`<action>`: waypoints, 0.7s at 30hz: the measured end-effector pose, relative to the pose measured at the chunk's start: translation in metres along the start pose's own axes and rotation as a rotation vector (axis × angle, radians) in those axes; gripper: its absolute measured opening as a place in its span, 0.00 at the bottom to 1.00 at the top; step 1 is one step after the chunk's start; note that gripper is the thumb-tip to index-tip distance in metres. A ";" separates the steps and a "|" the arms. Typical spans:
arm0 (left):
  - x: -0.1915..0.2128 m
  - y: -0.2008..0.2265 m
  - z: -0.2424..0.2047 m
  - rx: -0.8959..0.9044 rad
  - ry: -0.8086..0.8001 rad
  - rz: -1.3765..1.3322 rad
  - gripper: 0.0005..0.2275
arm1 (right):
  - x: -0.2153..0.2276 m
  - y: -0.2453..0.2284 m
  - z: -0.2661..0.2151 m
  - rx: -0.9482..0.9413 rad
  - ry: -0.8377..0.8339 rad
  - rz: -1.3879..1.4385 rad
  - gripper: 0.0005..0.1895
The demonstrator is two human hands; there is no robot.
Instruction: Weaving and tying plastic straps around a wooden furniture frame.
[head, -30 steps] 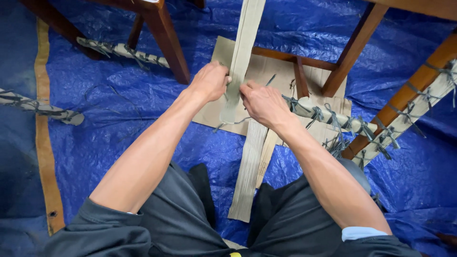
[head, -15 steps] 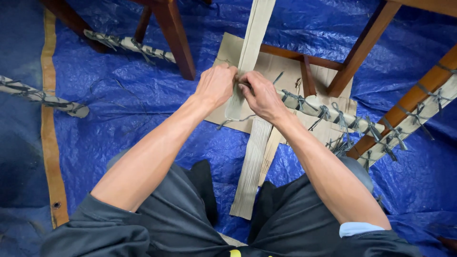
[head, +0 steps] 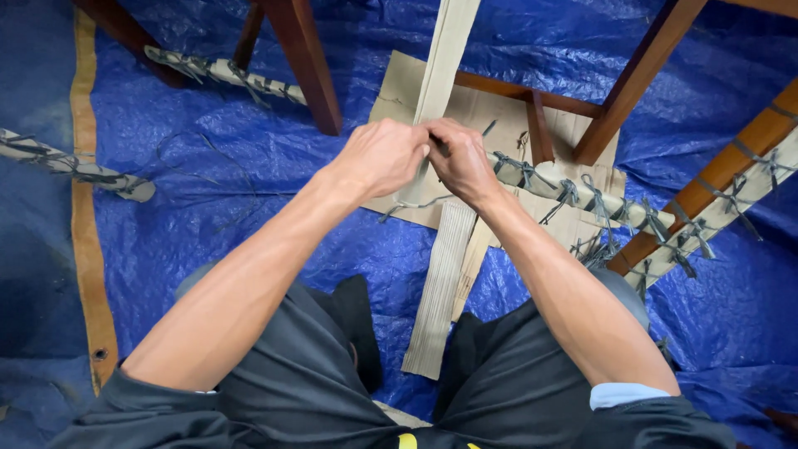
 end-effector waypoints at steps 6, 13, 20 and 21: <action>0.025 -0.022 0.014 -0.077 0.233 -0.270 0.10 | -0.001 0.005 0.005 -0.158 -0.082 0.074 0.06; -0.008 -0.056 0.025 -0.048 0.178 -0.223 0.08 | -0.004 0.013 0.004 -0.261 -0.120 0.179 0.05; -0.018 -0.056 0.030 0.036 0.125 -0.067 0.08 | 0.002 0.002 0.003 -0.029 -0.011 -0.013 0.06; -0.023 -0.059 0.031 0.088 0.134 -0.073 0.10 | 0.001 0.000 -0.001 0.096 0.044 -0.162 0.08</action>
Point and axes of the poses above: each hand's wrist, its own z-axis towards the middle knuckle, its own x-axis out of the back of the hand, y = z × x, the point moved 3 cm from there along z, towards the middle knuckle, and after that the axes turned 10 degrees about -z, right-handed, at the moved point
